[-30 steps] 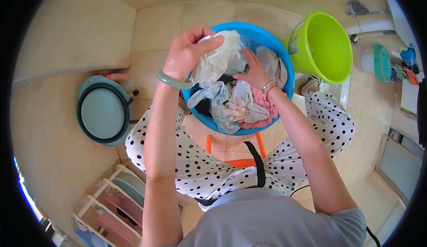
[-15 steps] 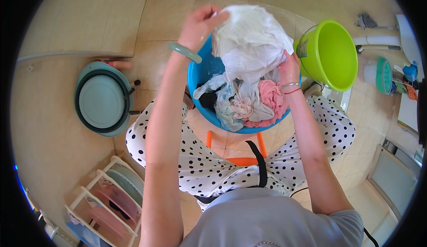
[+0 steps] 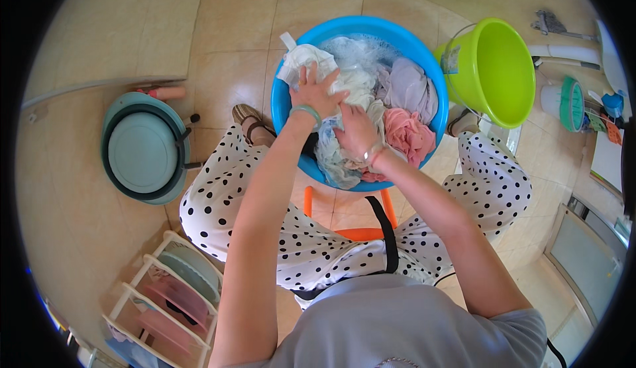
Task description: The person sits on a small stool and hand washes a pile of clothes in a blue basin filled with soapy water. They repeatedly submerge, agitate, and wring out various garments, including white, pink, and dark-colored items, before transferring some to a green bucket.
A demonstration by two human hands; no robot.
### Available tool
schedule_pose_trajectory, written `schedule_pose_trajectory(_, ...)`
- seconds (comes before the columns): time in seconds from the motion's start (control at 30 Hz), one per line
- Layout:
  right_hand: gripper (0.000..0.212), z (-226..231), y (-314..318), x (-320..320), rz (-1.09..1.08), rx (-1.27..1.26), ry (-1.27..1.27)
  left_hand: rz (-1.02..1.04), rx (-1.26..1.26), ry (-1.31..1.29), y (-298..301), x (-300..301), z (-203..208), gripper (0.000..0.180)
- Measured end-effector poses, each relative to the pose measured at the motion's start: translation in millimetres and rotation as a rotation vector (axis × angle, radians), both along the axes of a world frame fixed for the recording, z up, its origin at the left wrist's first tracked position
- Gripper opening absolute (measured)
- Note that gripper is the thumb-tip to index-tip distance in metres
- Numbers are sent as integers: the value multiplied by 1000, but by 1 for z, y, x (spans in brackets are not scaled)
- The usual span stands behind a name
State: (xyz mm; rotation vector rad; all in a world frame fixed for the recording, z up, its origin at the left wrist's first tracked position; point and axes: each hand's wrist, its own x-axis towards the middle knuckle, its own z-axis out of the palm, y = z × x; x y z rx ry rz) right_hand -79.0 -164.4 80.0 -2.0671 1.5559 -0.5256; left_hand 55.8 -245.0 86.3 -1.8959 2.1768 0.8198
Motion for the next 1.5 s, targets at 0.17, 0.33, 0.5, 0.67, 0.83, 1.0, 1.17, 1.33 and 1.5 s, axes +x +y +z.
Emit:
schedule_pose_trajectory(0.17, 51, 17, 83, -24, 455, -14, 222, -34, 233, -6, 44, 25, -68, 59)
schedule_pose_trajectory(0.33, 32, -31, 85, -45, 147, 201, 106, 16, 397, -93, 45, 27, -93, 46)
schedule_pose_trajectory(0.5, 29, 17, 34, -80, -445, 755, -909, -46, 447, -111, 48, 39, -83, 44)
schedule_pose_trajectory(0.67, 32, 59, 4, -109, -758, 758, -1312, -142, 363, -285, 40, 26, -55, 64)
schedule_pose_trajectory(0.83, 32, 143, -9, -90, -713, 696, -1598, -206, 264, -253, 38, -3, 13, 90)
schedule_pose_trajectory(1.0, 39, 151, -27, -122, -465, 587, -1863, -152, 216, 597, 32, -14, -37, 68)
schedule_pose_trajectory(1.17, 38, 152, -62, -163, -551, 611, -1735, 697, 391, 1508, 4, -19, 2, 36)
schedule_pose_trajectory(1.33, 42, 94, -92, -157, -509, 617, -1283, 1049, 238, 1659, -43, -22, 7, 46)
schedule_pose_trajectory(1.5, 47, -11, -139, -150, -364, 145, -357, 1045, -27, 1482, -60, -40, -42, 61)
